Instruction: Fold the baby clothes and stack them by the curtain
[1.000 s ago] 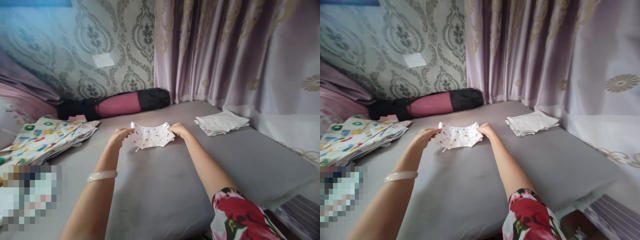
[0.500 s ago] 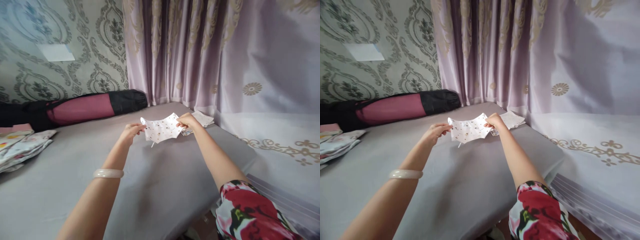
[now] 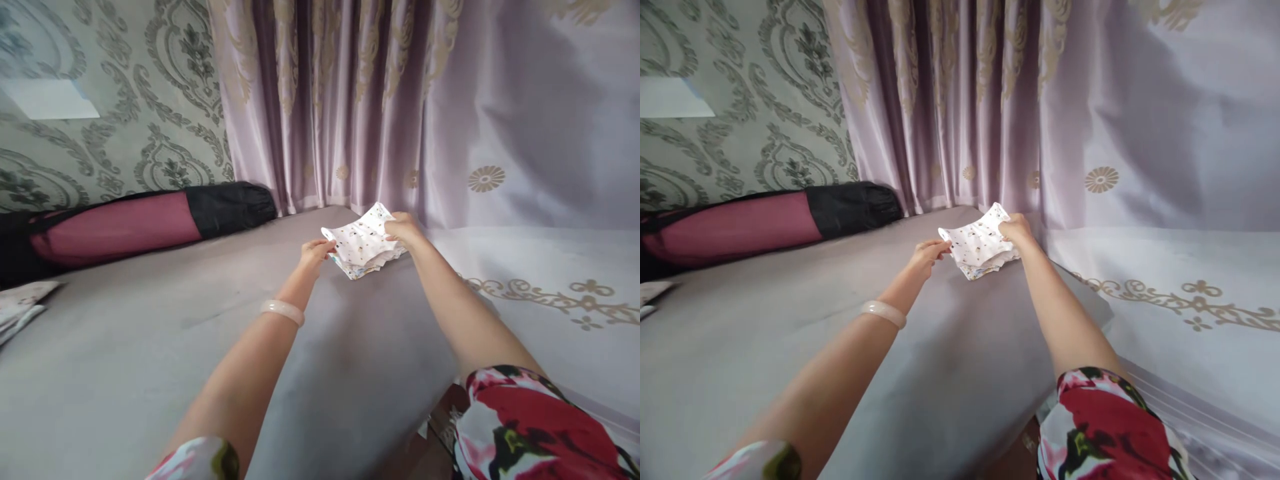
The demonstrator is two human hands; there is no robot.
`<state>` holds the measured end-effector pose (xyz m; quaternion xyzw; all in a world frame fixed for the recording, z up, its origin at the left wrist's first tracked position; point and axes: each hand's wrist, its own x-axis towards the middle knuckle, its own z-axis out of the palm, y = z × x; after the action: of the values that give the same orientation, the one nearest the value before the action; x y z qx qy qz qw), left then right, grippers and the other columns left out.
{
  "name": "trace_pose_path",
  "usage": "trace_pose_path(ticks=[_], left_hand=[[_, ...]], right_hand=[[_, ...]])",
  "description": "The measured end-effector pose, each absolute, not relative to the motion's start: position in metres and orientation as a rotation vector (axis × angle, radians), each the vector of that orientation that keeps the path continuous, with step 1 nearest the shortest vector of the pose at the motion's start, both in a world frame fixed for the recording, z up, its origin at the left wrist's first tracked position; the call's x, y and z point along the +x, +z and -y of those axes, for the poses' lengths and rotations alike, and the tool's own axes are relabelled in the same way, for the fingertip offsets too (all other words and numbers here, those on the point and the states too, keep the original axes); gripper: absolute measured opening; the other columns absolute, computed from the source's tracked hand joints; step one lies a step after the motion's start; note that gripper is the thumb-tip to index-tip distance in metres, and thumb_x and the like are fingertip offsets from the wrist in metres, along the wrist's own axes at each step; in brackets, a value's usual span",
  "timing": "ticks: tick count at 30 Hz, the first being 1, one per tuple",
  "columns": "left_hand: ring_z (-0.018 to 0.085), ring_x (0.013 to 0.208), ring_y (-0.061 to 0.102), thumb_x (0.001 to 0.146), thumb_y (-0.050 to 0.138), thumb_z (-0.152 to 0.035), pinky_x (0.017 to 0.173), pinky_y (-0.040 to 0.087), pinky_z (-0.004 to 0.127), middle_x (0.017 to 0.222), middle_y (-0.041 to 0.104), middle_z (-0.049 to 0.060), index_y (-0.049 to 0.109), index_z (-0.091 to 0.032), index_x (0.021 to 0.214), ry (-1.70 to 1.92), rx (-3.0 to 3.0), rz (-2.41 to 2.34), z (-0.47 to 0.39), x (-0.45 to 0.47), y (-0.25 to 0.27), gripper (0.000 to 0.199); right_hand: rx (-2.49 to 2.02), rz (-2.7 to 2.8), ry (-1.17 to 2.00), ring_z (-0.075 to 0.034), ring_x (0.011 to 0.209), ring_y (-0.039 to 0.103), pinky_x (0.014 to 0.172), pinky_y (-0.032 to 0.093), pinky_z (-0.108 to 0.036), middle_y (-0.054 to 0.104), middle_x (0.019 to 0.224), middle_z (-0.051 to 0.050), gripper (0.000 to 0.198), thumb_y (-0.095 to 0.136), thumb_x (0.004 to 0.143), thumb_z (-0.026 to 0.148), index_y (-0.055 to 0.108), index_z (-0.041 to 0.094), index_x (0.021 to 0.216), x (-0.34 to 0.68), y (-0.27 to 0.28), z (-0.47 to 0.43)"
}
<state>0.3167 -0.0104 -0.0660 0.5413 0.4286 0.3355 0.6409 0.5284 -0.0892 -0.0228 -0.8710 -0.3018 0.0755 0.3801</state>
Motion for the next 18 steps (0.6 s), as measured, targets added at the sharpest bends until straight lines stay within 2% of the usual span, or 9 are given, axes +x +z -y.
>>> trace_pose_path(ticks=[5,9,18], left_hand=[[0.012,0.060,0.059,0.070,0.074,-0.023,0.053,0.035,0.023,0.072,0.071,0.008,0.069,-0.013,0.073,0.733,1.209,-0.970,0.013,0.353,-0.074,0.011],[0.010,0.058,0.057,0.073,0.072,-0.020,0.052,0.036,0.023,0.070,0.070,0.007,0.068,-0.012,0.072,0.716,1.201,-0.982,0.013,0.368,-0.080,0.009],[0.009,0.053,0.052,0.074,0.071,-0.021,0.045,0.032,0.021,0.070,0.069,0.006,0.067,-0.013,0.074,0.683,1.241,-1.035,0.002,0.382,-0.094,0.009]], right_hand=[[-2.461,0.933,-0.046,-0.027,0.095,0.066,0.077,0.051,-0.030,0.071,0.099,-0.014,0.033,0.061,0.072,0.014,0.066,0.014,0.104,0.549,-0.023,0.093],[-2.535,0.932,-0.051,-0.028,0.099,0.065,0.079,0.049,-0.031,0.069,0.106,-0.017,0.038,0.058,0.074,0.015,0.063,0.013,0.112,0.557,-0.023,0.093],[-2.607,0.931,-0.015,-0.029,0.102,0.064,0.079,0.049,-0.031,0.068,0.112,-0.018,0.041,0.058,0.075,0.017,0.063,0.012,0.115,0.573,-0.036,0.082]])
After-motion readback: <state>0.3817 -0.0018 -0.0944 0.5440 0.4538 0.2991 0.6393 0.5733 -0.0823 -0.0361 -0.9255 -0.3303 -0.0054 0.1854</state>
